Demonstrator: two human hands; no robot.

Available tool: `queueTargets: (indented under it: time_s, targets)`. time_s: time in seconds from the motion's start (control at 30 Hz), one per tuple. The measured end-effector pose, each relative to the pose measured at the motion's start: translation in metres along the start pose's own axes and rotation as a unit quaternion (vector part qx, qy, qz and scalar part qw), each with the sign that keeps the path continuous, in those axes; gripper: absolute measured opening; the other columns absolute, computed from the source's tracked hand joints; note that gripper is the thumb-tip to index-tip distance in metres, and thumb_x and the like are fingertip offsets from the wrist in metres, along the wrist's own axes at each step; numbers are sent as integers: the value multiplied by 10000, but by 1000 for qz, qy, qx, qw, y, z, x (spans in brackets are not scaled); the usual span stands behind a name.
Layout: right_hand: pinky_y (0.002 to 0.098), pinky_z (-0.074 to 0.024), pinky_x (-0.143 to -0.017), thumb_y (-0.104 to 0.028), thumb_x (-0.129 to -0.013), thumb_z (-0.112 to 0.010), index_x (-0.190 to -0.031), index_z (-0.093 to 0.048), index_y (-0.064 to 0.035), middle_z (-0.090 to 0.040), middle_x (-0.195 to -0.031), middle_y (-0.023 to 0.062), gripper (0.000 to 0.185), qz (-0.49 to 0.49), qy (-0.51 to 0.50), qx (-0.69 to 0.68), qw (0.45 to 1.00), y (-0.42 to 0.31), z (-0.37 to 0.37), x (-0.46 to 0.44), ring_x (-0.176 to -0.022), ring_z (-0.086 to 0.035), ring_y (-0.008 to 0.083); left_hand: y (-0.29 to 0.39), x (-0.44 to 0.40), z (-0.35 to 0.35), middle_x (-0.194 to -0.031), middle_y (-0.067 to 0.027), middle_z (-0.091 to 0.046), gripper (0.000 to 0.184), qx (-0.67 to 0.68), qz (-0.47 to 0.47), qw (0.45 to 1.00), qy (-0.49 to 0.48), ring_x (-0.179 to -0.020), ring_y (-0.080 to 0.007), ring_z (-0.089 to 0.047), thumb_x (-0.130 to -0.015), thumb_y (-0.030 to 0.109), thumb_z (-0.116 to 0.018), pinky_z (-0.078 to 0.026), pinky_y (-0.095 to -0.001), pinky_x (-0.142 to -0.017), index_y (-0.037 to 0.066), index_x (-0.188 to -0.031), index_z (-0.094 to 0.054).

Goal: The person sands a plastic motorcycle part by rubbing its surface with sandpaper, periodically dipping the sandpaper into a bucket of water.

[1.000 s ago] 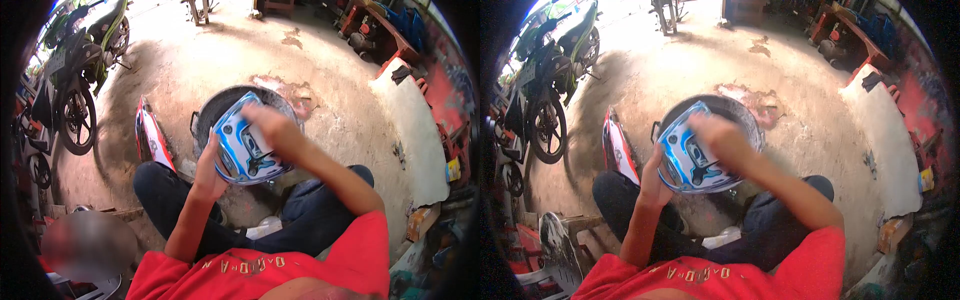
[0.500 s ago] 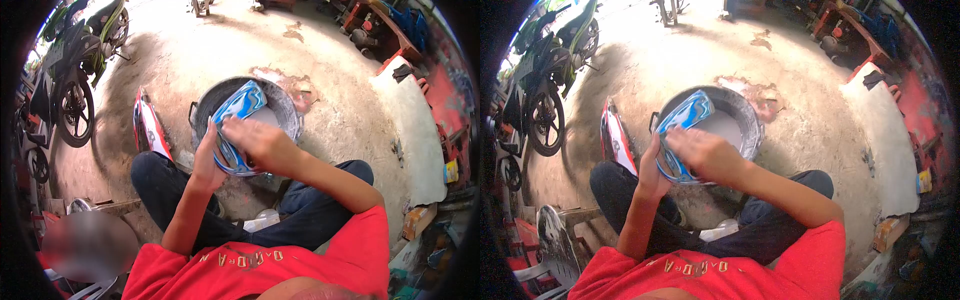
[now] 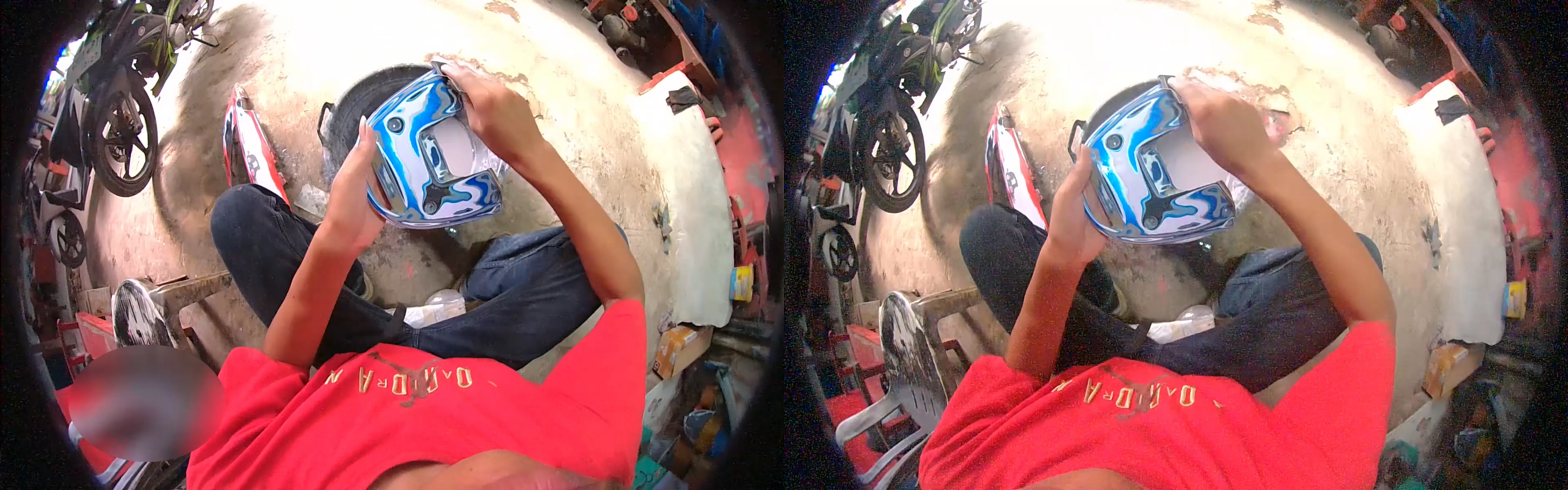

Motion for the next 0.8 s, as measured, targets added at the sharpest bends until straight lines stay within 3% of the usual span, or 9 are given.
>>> queueTargets:
  time_s: [0.13,0.2,0.3,0.47,0.53,0.6,0.67,0.73,0.8]
  targets:
    - [403,-504,-1023,23,-816,-565,-1318,-587,-12,-627,-1305,206,503,206,52,-19,977,-68,-5,27,-1195,-630,324,0,-6,7,-1387,-124,-542,527,-7,-9,1000,-15,-1235,-242,-589,-1091,417,-309,-511,-416,-1024,44,-1454,-391]
    - [390,-511,-1012,0,-832,-573,-1307,-595,-24,-635,-1296,187,476,202,52,-34,977,-55,-5,24,-1182,-636,317,-4,-9,23,-1390,-126,-539,529,-20,3,999,-50,-1236,-242,-590,-1091,417,-308,-515,-414,-1019,44,-1457,-389]
    - [372,-516,-999,-43,-849,-583,-1306,-603,-57,-635,-1307,140,457,-71,-1,-25,997,8,4,-1,-1164,-643,309,2,-3,-5,-1374,-139,-564,525,-10,-5,1000,-1,-1221,-256,-595,-1095,393,-292,-474,-424,-1056,25,-1456,-391]
    - [407,-519,-989,-47,-845,-592,-1294,-601,-14,-650,-1275,175,450,201,53,5,978,-74,-7,32,-1179,-641,298,-2,-7,5,-1404,-145,-540,511,3,-2,1000,0,-1255,-263,-568,-1096,379,-294,-447,-426,-1084,24,-1452,-391]
    - [406,-525,-974,-47,-846,-585,-1301,-601,-25,-654,-1268,169,456,202,72,13,977,-47,-10,22,-1145,-655,309,-3,-6,6,-1410,-149,-533,505,-7,-1,1000,6,-1266,-266,-559,-1096,374,-295,-437,-428,-1094,25,-1449,-389]
    - [393,-533,-943,-44,-893,-552,-1270,-624,-60,-656,-1258,167,384,-52,-19,-19,998,-1,3,1,-1112,-659,322,1,-3,-5,-1399,-149,-541,497,1,-6,1000,-5,-1259,-265,-564,-1096,367,-300,-440,-426,-1091,27,-1447,-393]
    - [404,-524,-958,-34,-895,-550,-1282,-618,-63,-656,-1254,173,394,-102,-44,-1,994,13,5,-3,-1134,-650,317,1,-1,-7,-1392,-149,-546,492,-1,1,1000,6,-1258,-265,-564,-1096,364,-304,-440,-425,-1090,29,-1444,-397]
    - [416,-516,-979,-29,-872,-570,-1286,-613,-52,-656,-1250,179,417,115,75,-7,990,-29,-9,14,-1144,-648,320,0,-3,-6,-1381,-147,-554,484,41,0,999,-7,-1245,-259,-575,-1095,359,-316,-453,-429,-1077,29,-1438,-401]
    - [412,-500,-1019,-30,-833,-593,-1265,-615,-37,-658,-1245,189,433,199,54,-19,978,-75,-9,30,-1175,-638,320,-3,-8,6,-1378,-145,-555,480,54,-2,998,10,-1245,-257,-575,-1095,356,-321,-455,-431,-1074,29,-1437,-401]
Point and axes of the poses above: each hand's wrist, its own x-axis away from the middle knuckle, its own z-axis out of the back of the hand, y = z × x, the point moved 4 cm from there along -x, towards the middle knuckle
